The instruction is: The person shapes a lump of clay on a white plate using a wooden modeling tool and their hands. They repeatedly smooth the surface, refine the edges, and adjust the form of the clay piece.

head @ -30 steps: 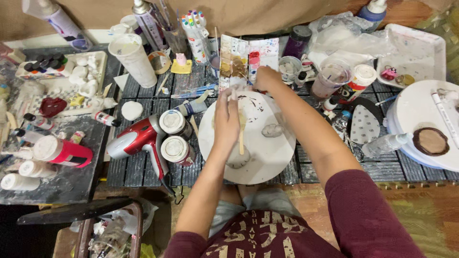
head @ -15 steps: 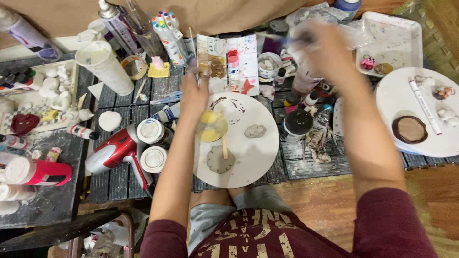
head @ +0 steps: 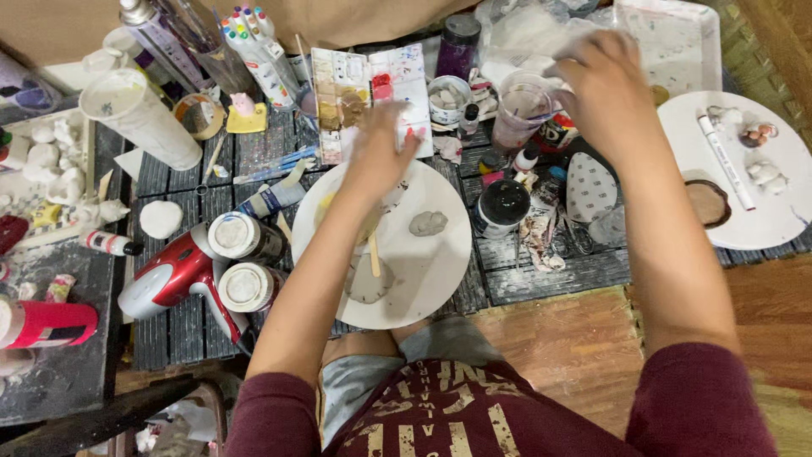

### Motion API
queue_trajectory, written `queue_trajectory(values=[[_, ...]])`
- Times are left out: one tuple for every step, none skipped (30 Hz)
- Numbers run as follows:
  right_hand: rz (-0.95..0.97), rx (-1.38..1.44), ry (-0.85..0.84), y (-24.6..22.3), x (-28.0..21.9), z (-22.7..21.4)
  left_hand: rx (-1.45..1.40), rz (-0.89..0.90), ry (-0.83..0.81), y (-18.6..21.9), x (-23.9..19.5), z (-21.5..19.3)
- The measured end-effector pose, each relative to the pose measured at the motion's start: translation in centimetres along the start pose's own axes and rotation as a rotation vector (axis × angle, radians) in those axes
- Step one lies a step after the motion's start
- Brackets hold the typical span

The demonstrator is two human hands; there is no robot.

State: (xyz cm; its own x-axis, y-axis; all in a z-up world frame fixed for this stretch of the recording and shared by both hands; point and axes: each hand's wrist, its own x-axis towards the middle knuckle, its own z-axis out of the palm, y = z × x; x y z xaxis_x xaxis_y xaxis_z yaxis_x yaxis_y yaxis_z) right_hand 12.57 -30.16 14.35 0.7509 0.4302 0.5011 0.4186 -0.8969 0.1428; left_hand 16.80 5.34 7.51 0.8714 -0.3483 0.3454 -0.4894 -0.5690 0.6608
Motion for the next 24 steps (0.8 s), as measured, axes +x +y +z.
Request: queue_trajectory(values=[[0.087,0.047,0.009,-0.8,-1.7,-1.8,-0.055,-0.022,-0.123,1.0,-0.3,0.5],[0.176,0.094,0.021,-1.8,-3.2,-3.1,-0.068,0.110,-0.188,1.9,-0.6,1.1],[0.306,0.148,-0.103,-2.8,-4.5,-3.8,-0.082,0.241,-0.253,2.8,-1.0,1.7],[0.434,0.203,-0.232,-3.7,-5.8,-4.2,-0.068,0.298,-0.306,3.7,-1.2,2.7],[0.474,0.184,-0.314,-4.6,-7.1,-4.3,-0.055,0.355,-0.359,4.6,-1.4,3.7],[0.510,0.167,-0.398,-5.5,-8.2,-4.0,-0.043,0.407,-0.410,5.4,-1.8,4.8],[0.493,0.241,-0.467,-6.5,-9.0,-3.4,-0.004,0.369,-0.484,6.1,-2.2,5.7],[0.472,0.317,-0.536,-7.3,-9.5,-2.7,0.038,0.328,-0.555,6.7,-2.5,6.5],[0.390,0.462,-0.445,-8.3,-9.8,-2.0,0.079,0.287,-0.626,7.0,-2.6,7.0],[0.301,0.605,-0.350,-9.3,-9.8,-1.2,0.043,0.233,-0.692,7.1,-2.6,7.1],[0.294,0.623,-0.290,-10.2,-10.0,-0.8,0.007,0.178,-0.757,7.1,-2.5,7.1],[0.283,0.642,-0.228,-11.0,-9.9,-0.6,-0.029,0.122,-0.819,7.0,-2.3,6.9],[0.273,0.661,-0.167,-11.7,-9.9,-0.6,-0.113,0.193,-0.730,6.7,-1.9,6.5],[0.281,0.667,-0.063,-12.2,-9.8,-0.7,-0.196,0.262,-0.640,6.0,-1.5,5.9],[0.288,0.674,0.041,-12.7,-9.6,-0.9,-0.278,0.331,-0.550,5.3,-1.2,5.2],[0.291,0.680,0.148,-13.0,-8.9,-0.8,-0.266,0.147,-0.498,4.2,-0.6,4.2],[0.359,0.833,0.121,-13.2,-7.9,-0.5,-0.255,-0.036,-0.444,2.9,-0.1,3.1],[0.430,0.986,0.090,-13.8,-6.6,0.2,-0.238,-0.015,-0.186,1.4,0.6,1.9],[0.501,1.138,0.056,-14.3,-5.3,1.2,-0.217,0.006,0.071,0.0,1.0,1.0],[0.485,1.113,0.036,-14.5,-3.5,2.7,-0.027,-0.232,0.115,-1.6,1.1,0.2],[0.468,1.089,0.016,-14.5,-1.4,4.5,0.164,-0.471,0.152,-3.3,1.3,-0.7],[0.418,0.934,-0.048,-14.3,0.9,6.5,0.206,-0.491,0.252,-5.0,1.4,-1.4],[0.366,0.778,-0.108,-14.1,3.3,8.6,0.249,-0.508,0.351,-6.8,1.5,-2.1],[0.312,0.688,-0.154,-13.8,5.3,10.7,0.218,-0.574,0.295,-8.5,1.6,-2.5]])
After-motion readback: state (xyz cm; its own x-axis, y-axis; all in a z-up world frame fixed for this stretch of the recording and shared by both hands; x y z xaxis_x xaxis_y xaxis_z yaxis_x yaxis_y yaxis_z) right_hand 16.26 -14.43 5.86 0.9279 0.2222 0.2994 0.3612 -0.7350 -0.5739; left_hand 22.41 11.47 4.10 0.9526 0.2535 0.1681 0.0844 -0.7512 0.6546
